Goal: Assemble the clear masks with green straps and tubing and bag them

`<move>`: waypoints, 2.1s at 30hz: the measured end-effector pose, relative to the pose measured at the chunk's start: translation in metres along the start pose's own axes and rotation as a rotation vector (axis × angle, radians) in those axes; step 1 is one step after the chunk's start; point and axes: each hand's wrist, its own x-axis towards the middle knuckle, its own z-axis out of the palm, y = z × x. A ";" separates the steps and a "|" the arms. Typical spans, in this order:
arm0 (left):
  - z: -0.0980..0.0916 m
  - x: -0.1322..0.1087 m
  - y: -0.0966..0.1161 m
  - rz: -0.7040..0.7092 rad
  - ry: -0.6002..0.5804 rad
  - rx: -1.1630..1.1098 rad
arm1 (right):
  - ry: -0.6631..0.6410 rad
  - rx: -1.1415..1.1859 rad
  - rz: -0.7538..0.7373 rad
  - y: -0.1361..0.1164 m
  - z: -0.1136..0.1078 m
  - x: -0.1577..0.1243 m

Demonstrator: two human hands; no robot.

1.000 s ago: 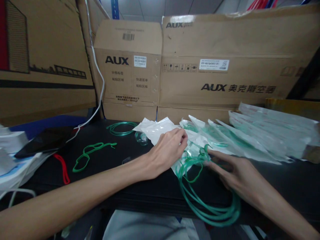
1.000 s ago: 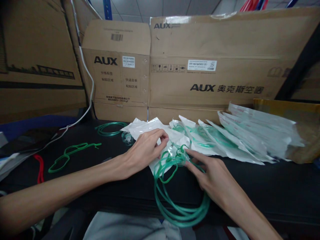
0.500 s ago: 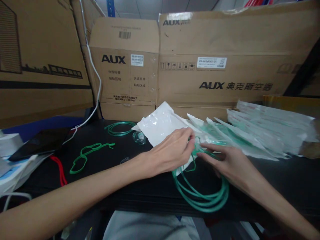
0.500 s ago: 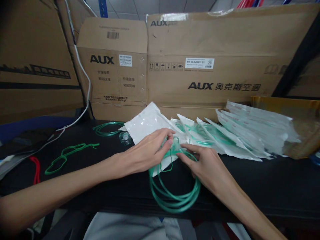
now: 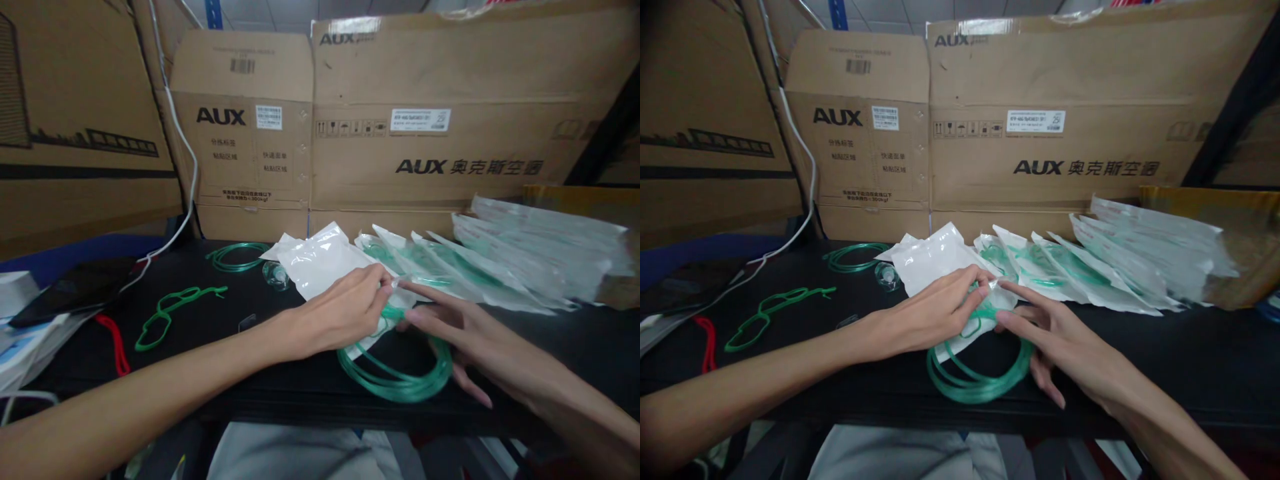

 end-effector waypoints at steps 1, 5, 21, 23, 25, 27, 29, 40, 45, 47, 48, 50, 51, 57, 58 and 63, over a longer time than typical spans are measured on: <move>0.000 0.000 -0.002 -0.011 0.017 0.004 | -0.018 0.130 0.035 0.002 -0.003 -0.007; -0.002 0.000 0.000 0.037 0.093 0.115 | 0.011 0.379 0.068 0.014 -0.005 -0.027; -0.002 -0.002 0.000 0.065 0.105 0.243 | -0.055 0.608 0.034 0.004 0.046 -0.023; -0.003 0.000 -0.002 0.048 0.053 0.270 | -0.094 0.638 0.029 0.002 0.048 -0.025; -0.006 0.001 -0.005 0.056 0.002 0.267 | -0.044 0.670 -0.007 0.001 0.048 -0.024; -0.009 0.003 -0.007 0.083 -0.008 0.228 | 0.050 0.690 -0.031 0.001 0.046 -0.020; -0.011 0.004 -0.009 0.106 0.010 0.169 | 0.127 0.690 -0.041 0.003 0.044 -0.016; -0.009 0.010 -0.009 0.067 0.049 -0.053 | -0.072 0.392 -0.121 -0.003 0.036 -0.014; -0.012 0.008 0.002 0.175 -0.028 -0.162 | 0.033 0.380 -0.161 -0.002 0.030 -0.008; -0.012 0.008 0.005 0.184 -0.041 -0.156 | 0.150 0.421 -0.201 -0.001 0.033 -0.007; -0.012 0.008 0.006 0.170 -0.034 -0.147 | 0.198 0.449 -0.203 0.000 0.034 -0.008; -0.010 0.008 0.006 0.124 -0.015 -0.142 | 0.246 0.503 -0.173 0.000 0.039 -0.010; -0.009 0.008 0.007 0.105 -0.020 -0.153 | 0.251 0.524 -0.161 0.000 0.041 -0.010; -0.006 0.009 0.016 0.118 -0.065 -0.214 | 0.148 0.578 -0.283 0.001 0.050 0.000; -0.006 0.009 0.016 0.108 -0.055 -0.212 | 0.132 0.579 -0.285 0.001 0.048 0.002; -0.011 0.009 0.008 0.051 -0.183 -0.145 | -0.061 0.302 -0.140 0.004 0.022 -0.011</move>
